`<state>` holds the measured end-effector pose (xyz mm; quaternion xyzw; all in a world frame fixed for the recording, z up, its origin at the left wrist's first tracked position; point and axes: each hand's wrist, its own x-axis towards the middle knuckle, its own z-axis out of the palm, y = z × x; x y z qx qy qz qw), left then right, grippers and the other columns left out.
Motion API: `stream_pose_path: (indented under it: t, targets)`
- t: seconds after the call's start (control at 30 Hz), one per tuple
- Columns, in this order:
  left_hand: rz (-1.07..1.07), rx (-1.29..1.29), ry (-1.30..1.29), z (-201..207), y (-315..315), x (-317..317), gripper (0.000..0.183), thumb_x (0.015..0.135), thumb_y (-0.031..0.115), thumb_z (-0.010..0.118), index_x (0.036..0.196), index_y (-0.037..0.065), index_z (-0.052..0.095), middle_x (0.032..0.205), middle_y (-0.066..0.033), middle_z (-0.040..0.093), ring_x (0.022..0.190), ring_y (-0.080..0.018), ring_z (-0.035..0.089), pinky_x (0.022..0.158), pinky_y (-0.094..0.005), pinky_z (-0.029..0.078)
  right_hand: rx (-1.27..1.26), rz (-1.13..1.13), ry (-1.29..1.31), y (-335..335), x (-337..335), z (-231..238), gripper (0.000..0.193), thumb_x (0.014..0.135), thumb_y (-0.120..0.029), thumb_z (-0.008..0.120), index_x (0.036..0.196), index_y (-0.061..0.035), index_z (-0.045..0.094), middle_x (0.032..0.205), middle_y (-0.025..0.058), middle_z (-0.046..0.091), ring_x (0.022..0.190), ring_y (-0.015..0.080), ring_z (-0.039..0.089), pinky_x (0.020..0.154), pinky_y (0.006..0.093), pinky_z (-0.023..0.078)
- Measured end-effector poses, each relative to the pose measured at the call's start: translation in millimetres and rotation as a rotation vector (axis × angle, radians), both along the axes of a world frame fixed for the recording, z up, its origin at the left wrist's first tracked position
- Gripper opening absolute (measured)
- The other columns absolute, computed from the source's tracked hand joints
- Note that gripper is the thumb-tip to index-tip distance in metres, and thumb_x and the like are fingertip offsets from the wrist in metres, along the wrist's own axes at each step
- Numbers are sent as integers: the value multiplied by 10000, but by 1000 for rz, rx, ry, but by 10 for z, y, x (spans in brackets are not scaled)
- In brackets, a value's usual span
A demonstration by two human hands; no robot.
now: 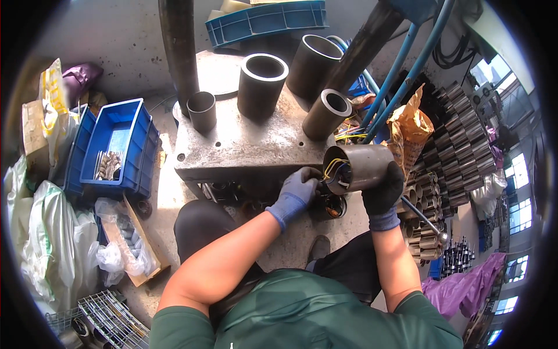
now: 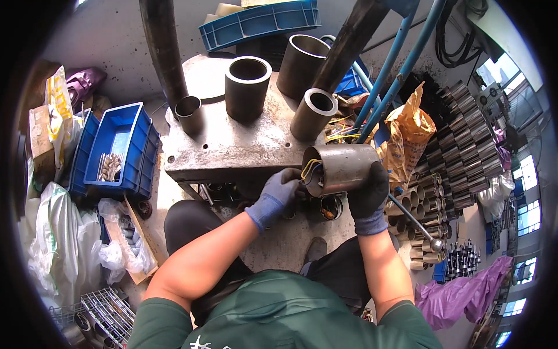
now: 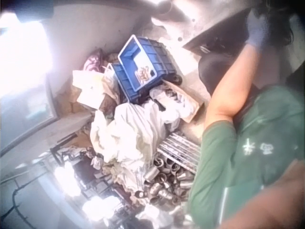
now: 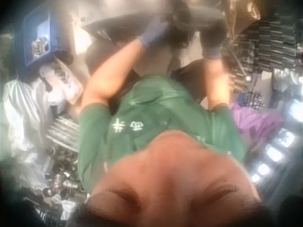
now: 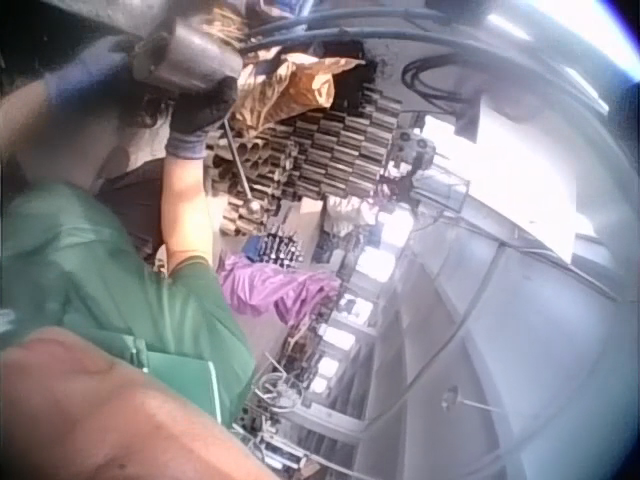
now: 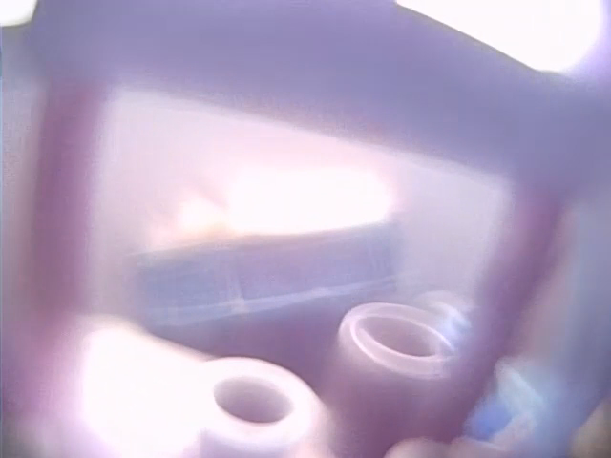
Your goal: The person places a metal cylinder onto a pneumatic press, uses the press to fit another piece into it, and sets the combined cylinder into a crate.
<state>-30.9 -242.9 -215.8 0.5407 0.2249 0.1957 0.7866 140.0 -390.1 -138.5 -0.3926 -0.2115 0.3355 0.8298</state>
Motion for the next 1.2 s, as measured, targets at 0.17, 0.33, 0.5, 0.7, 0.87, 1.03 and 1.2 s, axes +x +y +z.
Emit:
stream_pose_path:
  t: [0.17,0.33,0.5,0.7,0.87,1.03,1.2]
  targets:
    - [-543,1361,504,205,-260,-199,445,960,362,604,1337,127,627,1256,-154,672,1173,-333,658,974,-469,523,-11,62,-280,514,-318,623,524,1015,-377,596,1397,-20,569,1342,121,648,1262,279,607,1102,443,473]
    - [-946,1290,596,-71,-214,-156,524,945,451,627,1361,132,633,1365,-142,658,1245,-322,645,1010,-484,516,19,-71,-509,1364,-548,1147,462,910,-238,744,1303,-17,640,1160,100,691,1061,220,665,933,370,555]
    - [-870,1277,553,-114,-155,-92,531,932,445,634,1359,131,637,1349,-147,665,1236,-326,648,1005,-482,518,70,-18,-598,2154,-435,1364,348,869,-164,844,1165,-43,709,1054,35,705,975,145,652,852,282,527]
    - [-833,1267,499,-64,-145,-92,526,912,427,631,1353,139,646,1332,-148,674,1214,-325,660,989,-475,529,-114,-20,-724,2786,-226,1386,407,818,-244,886,1116,-22,721,989,20,706,903,113,628,836,265,499]
    - [-852,1283,505,-63,-181,-30,541,903,437,633,1356,141,646,1345,-145,667,1216,-320,659,991,-478,520,-361,-127,-1125,3096,-237,1568,759,787,-347,894,1341,82,603,1219,154,704,1096,209,670,998,320,519]
    - [-862,1293,503,-106,-154,-17,559,898,451,640,1353,128,642,1341,-143,667,1213,-318,658,979,-476,516,-555,-140,-1678,3242,-681,1819,894,815,-468,825,1439,93,516,1357,263,643,1246,335,652,1089,387,501]
    - [-865,1319,486,-96,-230,-40,565,901,459,646,1359,127,636,1333,-144,667,1217,-313,653,980,-482,513,-893,-111,-1980,3352,-751,1966,871,880,-635,657,1453,11,541,1401,246,620,1282,384,619,1120,452,470]
